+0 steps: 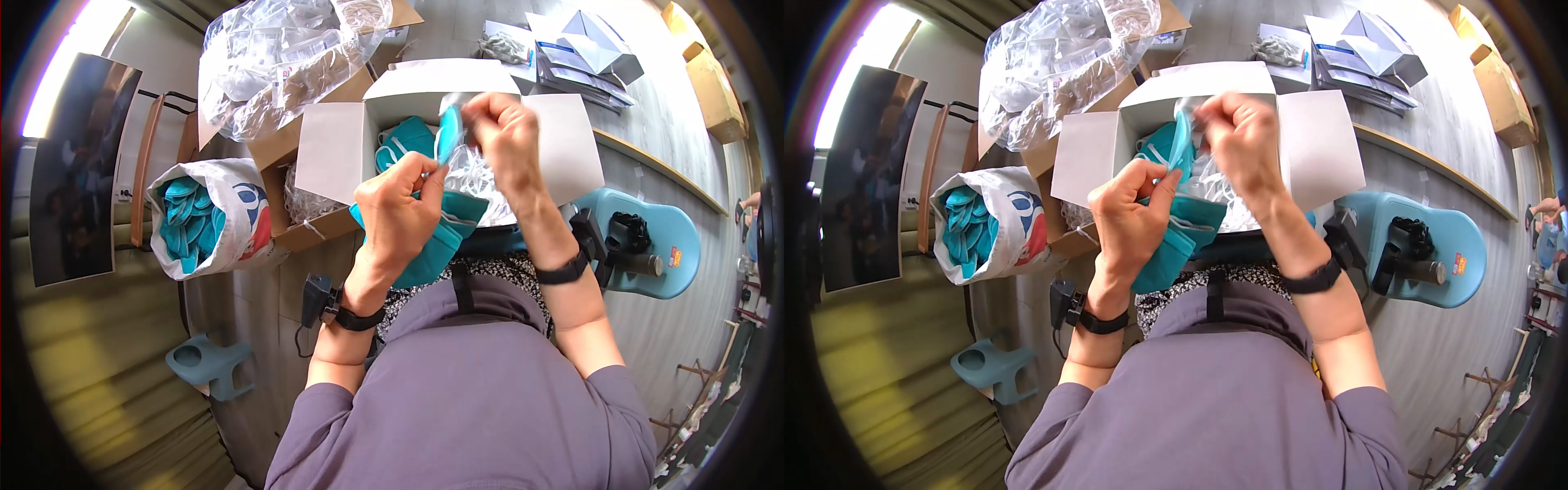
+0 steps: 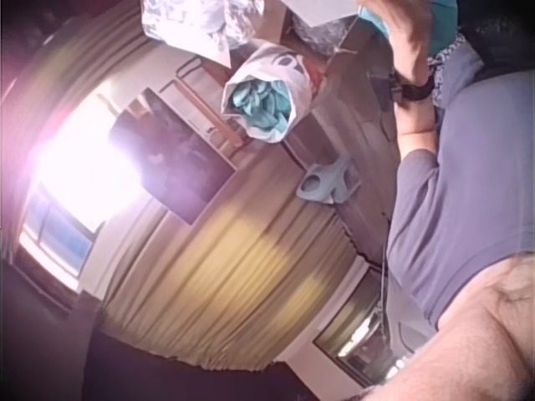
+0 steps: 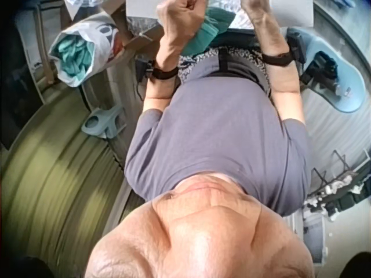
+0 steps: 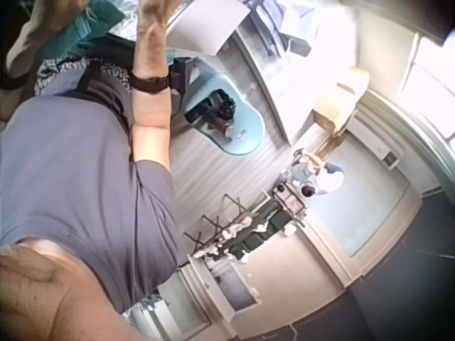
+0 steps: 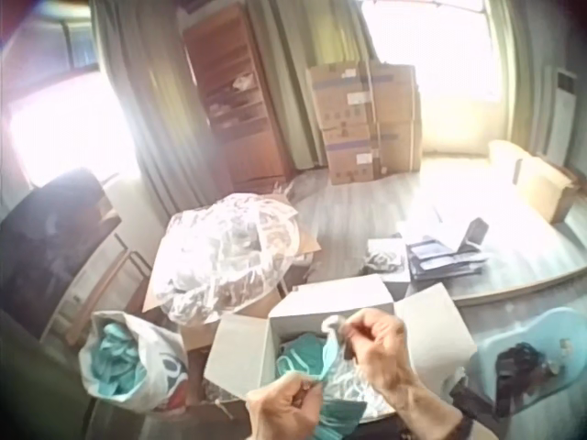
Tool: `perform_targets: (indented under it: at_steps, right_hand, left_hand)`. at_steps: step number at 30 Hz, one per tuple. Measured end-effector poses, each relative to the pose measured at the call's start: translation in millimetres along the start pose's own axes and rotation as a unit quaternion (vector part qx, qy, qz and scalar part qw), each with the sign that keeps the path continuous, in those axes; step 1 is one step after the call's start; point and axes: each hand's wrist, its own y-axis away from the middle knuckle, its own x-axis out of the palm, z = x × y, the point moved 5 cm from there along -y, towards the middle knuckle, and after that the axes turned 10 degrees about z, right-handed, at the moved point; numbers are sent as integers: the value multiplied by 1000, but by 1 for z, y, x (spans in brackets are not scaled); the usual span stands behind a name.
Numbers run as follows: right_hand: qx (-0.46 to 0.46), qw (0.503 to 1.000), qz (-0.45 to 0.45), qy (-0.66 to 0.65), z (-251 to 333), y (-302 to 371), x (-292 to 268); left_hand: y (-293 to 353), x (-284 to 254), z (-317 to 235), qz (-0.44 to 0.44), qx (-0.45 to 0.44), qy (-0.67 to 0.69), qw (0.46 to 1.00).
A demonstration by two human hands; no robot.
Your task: Sorting and packing green N95-style masks into boxes and bags.
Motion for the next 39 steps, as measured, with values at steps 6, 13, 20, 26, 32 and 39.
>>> perform_targets:
  at_steps: [6, 13, 20, 26, 32, 39]
  right_hand:
    - [36, 969, 77, 232, 21, -31, -61]
    - [-103, 949, 201, 222, 32, -8, -26]
    - [-238, 945, 87, 205, 61, 3, -37]
    - [-364, 864, 151, 312, 63, 36, -13]
    - [-240, 913, 143, 299, 47, 32, -5]
    - [-214, 921, 188, 265, 32, 22, 15]
  left_hand:
    - [7, -15, 16, -9, -71, 119, 990]
    - [-5, -21, 26, 2, -66, 228, 971]
    - [-14, -23, 34, 3, -168, 365, 916]
    - [-12, -7, 29, 166, -231, 525, 802]
    - [-11, -4, 42, 200, -165, 219, 941]
    - [-8, -8, 19, 174, -95, 72, 977]
